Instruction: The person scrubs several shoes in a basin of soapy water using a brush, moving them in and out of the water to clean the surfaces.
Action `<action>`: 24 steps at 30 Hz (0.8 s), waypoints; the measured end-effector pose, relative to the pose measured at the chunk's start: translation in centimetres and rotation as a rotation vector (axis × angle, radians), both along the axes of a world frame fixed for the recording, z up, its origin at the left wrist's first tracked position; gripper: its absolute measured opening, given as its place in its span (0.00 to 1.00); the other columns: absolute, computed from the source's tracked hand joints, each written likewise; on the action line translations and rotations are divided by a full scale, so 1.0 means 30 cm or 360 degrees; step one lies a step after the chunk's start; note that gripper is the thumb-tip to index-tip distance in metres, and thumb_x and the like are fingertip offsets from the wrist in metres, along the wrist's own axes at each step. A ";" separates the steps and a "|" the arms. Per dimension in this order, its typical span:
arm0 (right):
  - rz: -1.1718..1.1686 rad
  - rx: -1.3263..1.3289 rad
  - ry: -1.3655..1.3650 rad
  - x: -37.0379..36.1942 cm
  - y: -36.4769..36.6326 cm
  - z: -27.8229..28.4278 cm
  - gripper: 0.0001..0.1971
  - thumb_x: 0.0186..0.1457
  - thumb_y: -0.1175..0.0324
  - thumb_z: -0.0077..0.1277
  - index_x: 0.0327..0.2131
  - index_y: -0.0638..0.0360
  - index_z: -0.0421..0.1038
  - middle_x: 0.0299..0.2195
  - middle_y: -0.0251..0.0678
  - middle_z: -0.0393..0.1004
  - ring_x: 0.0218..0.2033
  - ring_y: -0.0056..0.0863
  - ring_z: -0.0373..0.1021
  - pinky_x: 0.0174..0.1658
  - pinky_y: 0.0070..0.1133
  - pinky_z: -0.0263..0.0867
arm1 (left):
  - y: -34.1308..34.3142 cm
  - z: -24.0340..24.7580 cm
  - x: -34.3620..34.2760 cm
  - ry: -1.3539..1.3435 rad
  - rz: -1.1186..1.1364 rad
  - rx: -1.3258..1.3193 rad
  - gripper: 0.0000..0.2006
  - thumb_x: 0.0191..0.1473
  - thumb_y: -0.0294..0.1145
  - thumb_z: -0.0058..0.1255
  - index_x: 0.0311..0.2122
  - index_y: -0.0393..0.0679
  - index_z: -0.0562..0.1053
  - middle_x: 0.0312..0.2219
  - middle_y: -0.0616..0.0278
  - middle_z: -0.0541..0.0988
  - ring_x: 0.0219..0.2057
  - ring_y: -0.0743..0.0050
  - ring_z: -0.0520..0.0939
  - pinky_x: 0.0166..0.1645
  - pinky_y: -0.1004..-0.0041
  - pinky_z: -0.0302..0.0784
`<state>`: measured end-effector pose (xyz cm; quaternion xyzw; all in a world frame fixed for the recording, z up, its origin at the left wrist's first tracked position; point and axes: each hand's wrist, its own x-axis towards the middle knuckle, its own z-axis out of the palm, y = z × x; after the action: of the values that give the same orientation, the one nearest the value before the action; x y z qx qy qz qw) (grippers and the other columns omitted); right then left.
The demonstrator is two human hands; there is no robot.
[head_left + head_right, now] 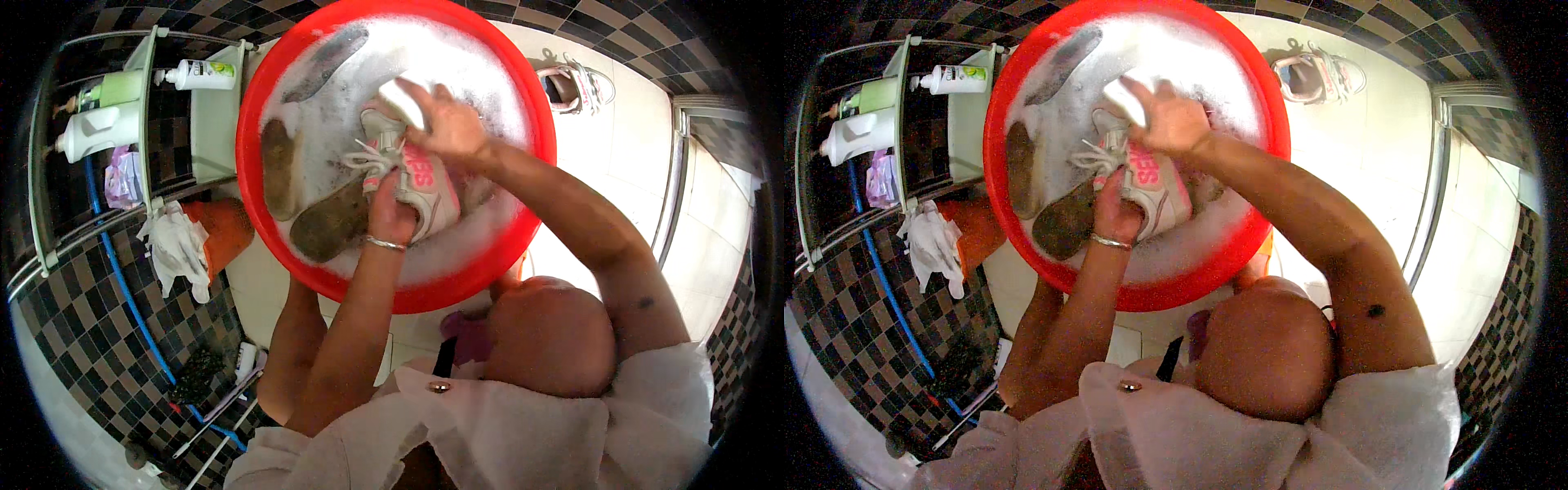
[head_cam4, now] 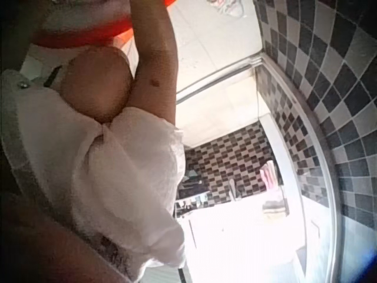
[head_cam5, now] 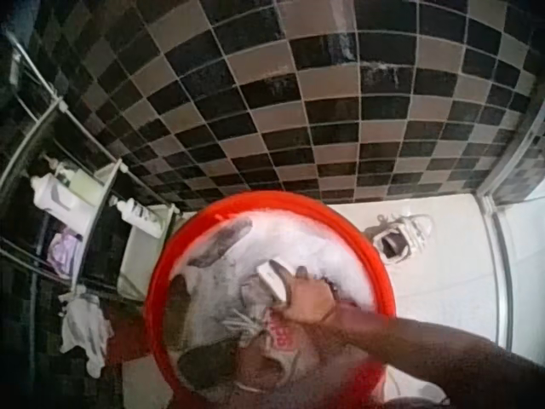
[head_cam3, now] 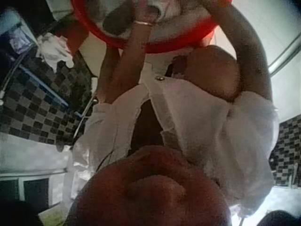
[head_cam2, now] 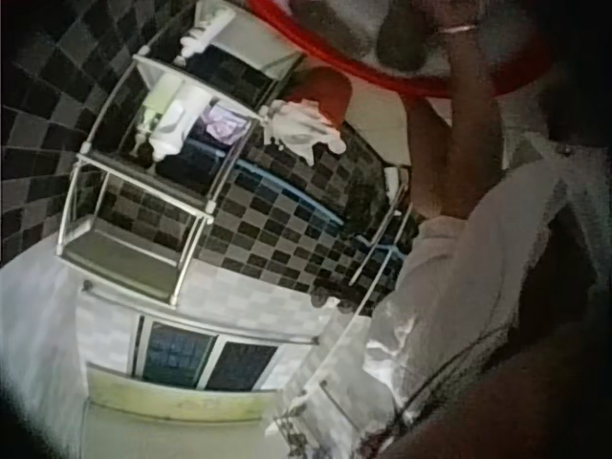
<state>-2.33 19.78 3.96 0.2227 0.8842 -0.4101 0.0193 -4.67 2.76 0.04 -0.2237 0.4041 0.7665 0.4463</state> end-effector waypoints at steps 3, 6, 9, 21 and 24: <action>0.0470 0.0353 0.0529 0.125 -0.153 -0.017 0.36 0.39 0.57 0.51 0.55 0.40 0.48 0.39 0.53 0.61 0.33 0.48 0.67 0.36 0.35 0.65 | -0.043 0.020 -0.019 -0.0036 -0.0057 0.0128 0.17 0.51 0.34 0.42 0.46 0.44 0.63 0.42 0.63 0.69 0.44 0.68 0.69 0.48 0.66 0.66; 0.0535 0.0293 0.0250 0.111 -0.115 0.050 0.36 0.39 0.56 0.51 0.55 0.37 0.49 0.39 0.52 0.61 0.32 0.46 0.67 0.35 0.34 0.65 | -0.044 0.047 -0.002 -0.0050 -0.0100 -0.0048 0.17 0.50 0.33 0.40 0.47 0.42 0.62 0.42 0.61 0.69 0.43 0.65 0.71 0.47 0.65 0.68; 0.0343 0.0152 -0.0096 -0.021 -0.064 0.069 0.35 0.40 0.54 0.51 0.54 0.36 0.49 0.41 0.53 0.61 0.34 0.45 0.68 0.36 0.31 0.66 | -0.094 0.017 0.004 -0.0092 -0.0175 -0.0096 0.19 0.49 0.30 0.38 0.48 0.40 0.61 0.42 0.55 0.69 0.43 0.61 0.72 0.48 0.62 0.68; -0.0409 -0.0588 -0.0065 0.107 0.015 -0.208 0.33 0.45 0.66 0.47 0.56 0.48 0.45 0.40 0.52 0.64 0.33 0.38 0.66 0.41 0.30 0.61 | -0.007 0.118 0.012 -0.0056 -0.0094 -0.0345 0.18 0.51 0.35 0.36 0.48 0.41 0.62 0.43 0.57 0.70 0.44 0.61 0.71 0.49 0.60 0.67; -0.0168 -0.0442 0.0210 0.177 -0.106 -0.123 0.35 0.44 0.66 0.48 0.56 0.46 0.44 0.44 0.52 0.60 0.38 0.43 0.65 0.41 0.32 0.62 | -0.042 0.038 -0.015 -0.0007 0.0066 -0.0298 0.17 0.53 0.36 0.36 0.47 0.42 0.63 0.42 0.57 0.70 0.43 0.62 0.72 0.48 0.61 0.67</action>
<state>2.97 16.61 0.28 0.2366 0.8054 -0.5427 -0.0299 -5.11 1.50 1.18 -0.2745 0.4684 0.7338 0.4084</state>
